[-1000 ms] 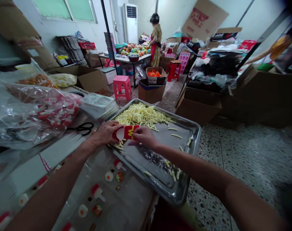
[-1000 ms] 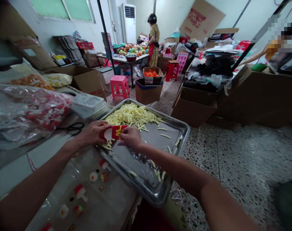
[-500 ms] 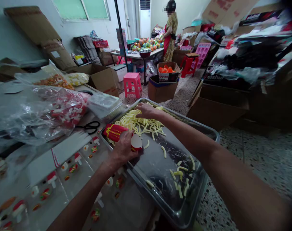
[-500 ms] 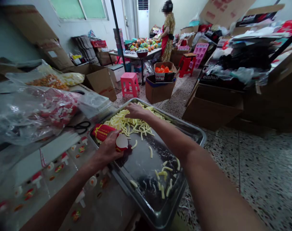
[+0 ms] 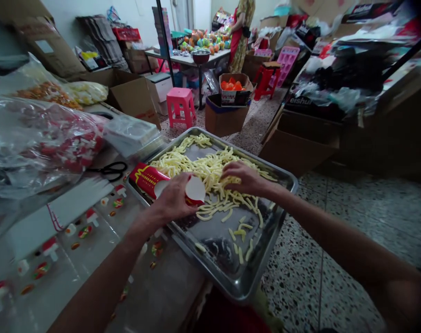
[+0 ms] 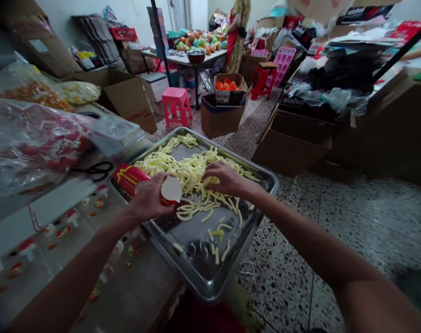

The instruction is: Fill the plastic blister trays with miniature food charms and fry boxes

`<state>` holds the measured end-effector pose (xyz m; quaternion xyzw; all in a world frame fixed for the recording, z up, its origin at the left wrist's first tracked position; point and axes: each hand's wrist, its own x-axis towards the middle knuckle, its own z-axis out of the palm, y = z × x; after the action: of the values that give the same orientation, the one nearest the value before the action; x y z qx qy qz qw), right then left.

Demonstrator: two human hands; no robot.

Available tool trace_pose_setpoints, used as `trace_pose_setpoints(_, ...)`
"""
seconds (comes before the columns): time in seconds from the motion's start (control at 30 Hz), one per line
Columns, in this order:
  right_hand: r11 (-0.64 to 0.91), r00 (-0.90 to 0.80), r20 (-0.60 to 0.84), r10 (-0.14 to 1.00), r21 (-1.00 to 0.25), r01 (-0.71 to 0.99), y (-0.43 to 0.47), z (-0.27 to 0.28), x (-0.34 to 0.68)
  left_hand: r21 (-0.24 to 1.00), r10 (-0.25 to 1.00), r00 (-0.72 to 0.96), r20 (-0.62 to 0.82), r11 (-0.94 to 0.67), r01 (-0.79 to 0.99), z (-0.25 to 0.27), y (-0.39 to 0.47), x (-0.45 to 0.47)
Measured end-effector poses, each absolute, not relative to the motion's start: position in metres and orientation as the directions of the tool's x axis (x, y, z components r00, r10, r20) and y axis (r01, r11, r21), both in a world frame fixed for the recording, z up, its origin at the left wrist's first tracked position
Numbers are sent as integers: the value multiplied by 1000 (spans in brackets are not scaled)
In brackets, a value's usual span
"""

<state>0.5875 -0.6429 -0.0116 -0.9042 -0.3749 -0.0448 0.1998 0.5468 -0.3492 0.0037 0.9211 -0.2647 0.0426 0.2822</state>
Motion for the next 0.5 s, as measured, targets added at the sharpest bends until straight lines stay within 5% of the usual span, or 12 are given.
trace_pose_setpoints(0.1, -597, 653, 143, 744, -296, 745, -632, -16, 603, 386, -622, 776, 105, -693, -609, -1, -377, 552)
trace_pose_setpoints(0.27, -670, 773, 194, 604, -401, 624, -614, -12, 642, 352, -630, 776, -26, -732, -583, 4, -383, 528)
trace_pose_setpoints(0.5, -691, 722, 82, 687, -236, 683, -606, -27, 619, 354, -363, 931, -22, -874, -333, 21, -357, 515)
